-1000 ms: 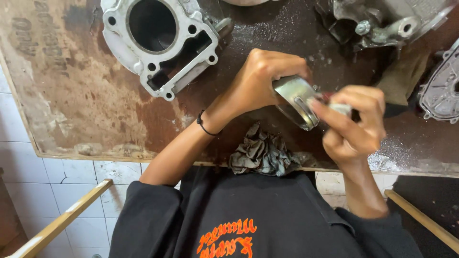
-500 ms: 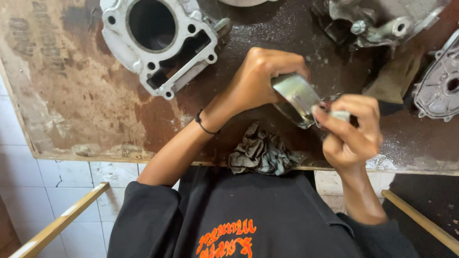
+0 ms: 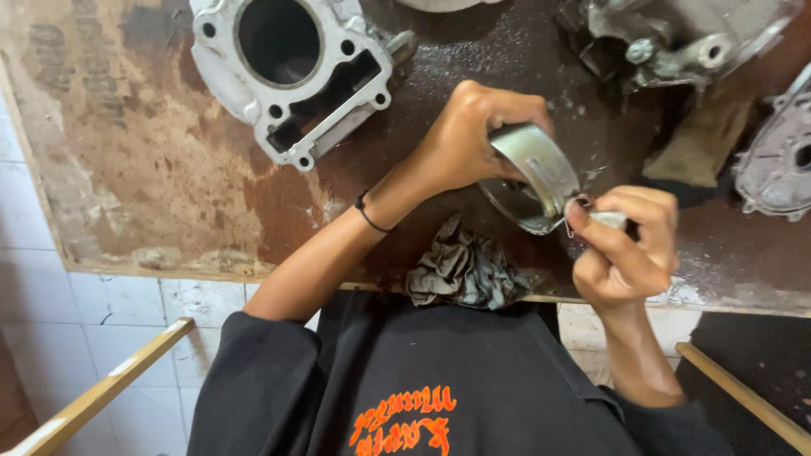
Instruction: The person scrubs various disassembled mechanical parts, including a circular metal cover and a smaller cylindrical component, using a red abrasive pad. The person holds the parts with one hand and scrubs the surfaces with the other, occasionally turning the items to clean different sides.
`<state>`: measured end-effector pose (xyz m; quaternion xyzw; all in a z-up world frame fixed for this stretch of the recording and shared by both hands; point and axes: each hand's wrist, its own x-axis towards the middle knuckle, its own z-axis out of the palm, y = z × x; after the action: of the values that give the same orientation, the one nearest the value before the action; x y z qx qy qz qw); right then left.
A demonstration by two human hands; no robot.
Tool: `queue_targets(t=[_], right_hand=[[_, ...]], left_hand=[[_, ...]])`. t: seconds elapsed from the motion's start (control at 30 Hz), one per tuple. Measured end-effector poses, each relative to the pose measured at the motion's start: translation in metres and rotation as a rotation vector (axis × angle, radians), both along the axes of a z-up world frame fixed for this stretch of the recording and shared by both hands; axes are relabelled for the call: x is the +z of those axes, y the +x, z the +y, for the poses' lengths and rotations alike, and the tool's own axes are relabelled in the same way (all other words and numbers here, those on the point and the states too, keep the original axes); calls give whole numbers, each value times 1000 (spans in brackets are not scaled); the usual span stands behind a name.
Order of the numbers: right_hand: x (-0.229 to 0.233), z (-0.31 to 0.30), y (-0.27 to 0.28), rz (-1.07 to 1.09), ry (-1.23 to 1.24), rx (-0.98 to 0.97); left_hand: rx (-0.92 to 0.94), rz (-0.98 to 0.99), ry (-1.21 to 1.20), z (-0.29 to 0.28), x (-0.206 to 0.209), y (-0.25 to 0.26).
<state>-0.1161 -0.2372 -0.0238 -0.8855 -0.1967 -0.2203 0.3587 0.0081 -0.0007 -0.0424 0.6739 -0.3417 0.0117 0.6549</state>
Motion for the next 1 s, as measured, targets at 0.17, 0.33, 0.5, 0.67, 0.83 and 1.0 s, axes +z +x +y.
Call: queue_targets(t=[0.17,0.33,0.5,0.67,0.83,1.0], right_hand=[[22,20,29,-54,-101,60],[33,14,19,-10,-152,149],[48,23,43,26,-152,201],[60,18,43,104,-150,298],[73,29,61,71,-156,383],[68,23,63,11,-206,591]], left_hand=[[-25,40,30,-3,-3,-2],[-4,-30,49,-4,-9,0],[-19,-7,82,-8,-2,-3],[-70,8,86,-5,-5,0],[-241,131,135,0,13,5],[-284,74,34,8,10,7]])
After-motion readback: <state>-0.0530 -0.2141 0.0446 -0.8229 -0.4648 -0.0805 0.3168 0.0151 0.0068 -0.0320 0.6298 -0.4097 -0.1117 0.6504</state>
